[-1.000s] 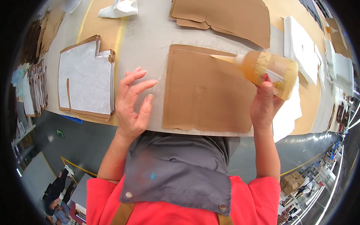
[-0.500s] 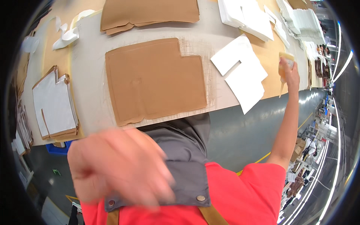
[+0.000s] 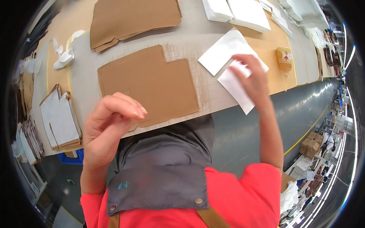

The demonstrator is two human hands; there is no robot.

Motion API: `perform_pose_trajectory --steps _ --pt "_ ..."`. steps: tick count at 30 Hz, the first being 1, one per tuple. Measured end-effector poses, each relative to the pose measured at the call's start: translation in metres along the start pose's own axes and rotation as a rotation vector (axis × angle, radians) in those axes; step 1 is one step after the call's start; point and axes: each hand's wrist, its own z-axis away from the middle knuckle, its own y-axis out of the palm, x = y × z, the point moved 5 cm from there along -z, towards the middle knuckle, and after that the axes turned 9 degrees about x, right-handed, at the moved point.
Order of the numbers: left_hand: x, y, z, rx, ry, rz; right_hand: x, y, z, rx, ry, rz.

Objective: Applying glue and white lining material to brown leather workpieces on a workbench.

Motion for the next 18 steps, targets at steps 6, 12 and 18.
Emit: perform_pose_trajectory --steps 6,12,18 --pt "0.028 -0.008 -0.005 0.092 -0.075 -0.323 0.045 0.048 0.004 0.007 -0.174 0.272" --pt "0.038 -0.011 -0.016 0.085 -0.150 -0.367 0.051 0.057 0.001 -0.094 -0.233 0.570" --pt "0.046 -0.008 -0.041 0.153 -0.199 -0.438 0.038 0.040 -0.008 -0.074 -0.211 0.367"
